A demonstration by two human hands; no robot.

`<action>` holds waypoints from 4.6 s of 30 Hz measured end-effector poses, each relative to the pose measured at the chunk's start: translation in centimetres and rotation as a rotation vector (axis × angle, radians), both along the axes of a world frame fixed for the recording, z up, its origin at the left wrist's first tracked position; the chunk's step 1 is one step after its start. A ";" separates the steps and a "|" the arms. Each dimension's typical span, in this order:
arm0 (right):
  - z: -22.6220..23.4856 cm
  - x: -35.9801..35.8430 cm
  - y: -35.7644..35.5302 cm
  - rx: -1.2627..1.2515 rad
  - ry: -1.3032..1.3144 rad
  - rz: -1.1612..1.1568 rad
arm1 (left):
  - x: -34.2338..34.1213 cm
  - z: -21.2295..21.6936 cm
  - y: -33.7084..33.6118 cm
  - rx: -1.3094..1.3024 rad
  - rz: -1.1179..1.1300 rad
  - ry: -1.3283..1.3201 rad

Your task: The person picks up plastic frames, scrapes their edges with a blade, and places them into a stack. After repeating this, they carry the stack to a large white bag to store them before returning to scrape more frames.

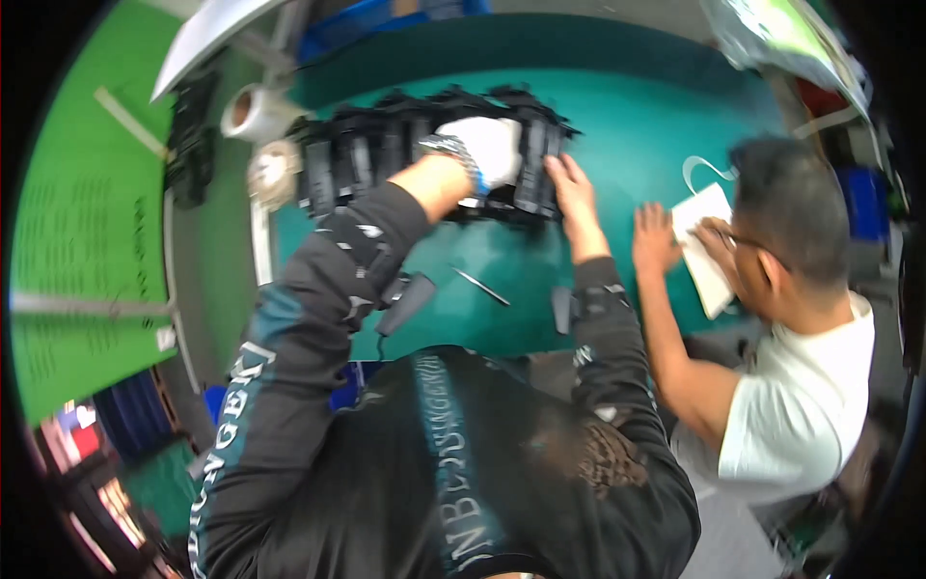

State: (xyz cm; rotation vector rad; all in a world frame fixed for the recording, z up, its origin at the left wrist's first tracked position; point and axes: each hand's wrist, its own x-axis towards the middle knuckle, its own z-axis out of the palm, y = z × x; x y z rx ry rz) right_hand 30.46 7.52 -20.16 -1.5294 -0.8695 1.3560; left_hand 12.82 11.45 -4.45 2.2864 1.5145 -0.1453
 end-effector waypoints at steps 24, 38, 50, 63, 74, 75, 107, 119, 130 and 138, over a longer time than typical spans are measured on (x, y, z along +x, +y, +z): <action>-3.8 -17.0 -22.6 0.114 -1.128 0.410 | -59.5 -7.4 -14.4 0.396 1.007 0.156; -4.4 -25.5 -22.5 -0.224 -1.191 0.527 | -72.9 -11.9 -1.9 0.341 0.763 0.286; -4.0 -25.9 -19.2 -0.231 -1.247 0.558 | -70.4 -2.3 -12.3 -0.115 0.511 -0.382; -3.4 -24.7 -18.2 -0.293 -1.280 0.557 | -68.0 -1.6 -3.8 0.069 -0.014 0.338; -2.4 -24.3 -17.0 -0.259 -1.257 0.517 | -62.8 -3.8 -2.0 0.012 0.147 0.349; -2.4 -24.3 -17.0 -0.258 -1.257 0.518 | -63.1 -3.6 -2.9 0.031 0.142 0.291; -0.4 -19.0 -23.1 0.323 -0.706 0.522 | -37.7 5.2 -24.2 -0.249 0.723 -0.880; -2.5 -14.3 -23.0 -0.050 -0.036 0.302 | -24.7 -3.6 -21.4 -0.063 0.579 0.556; 0.2 -14.1 -22.7 0.009 0.000 0.264 | -28.0 -5.0 -24.3 0.017 0.435 0.064; 2.4 -16.9 -23.0 0.016 0.040 0.317 | -33.1 -4.2 -26.7 -0.015 0.415 -0.250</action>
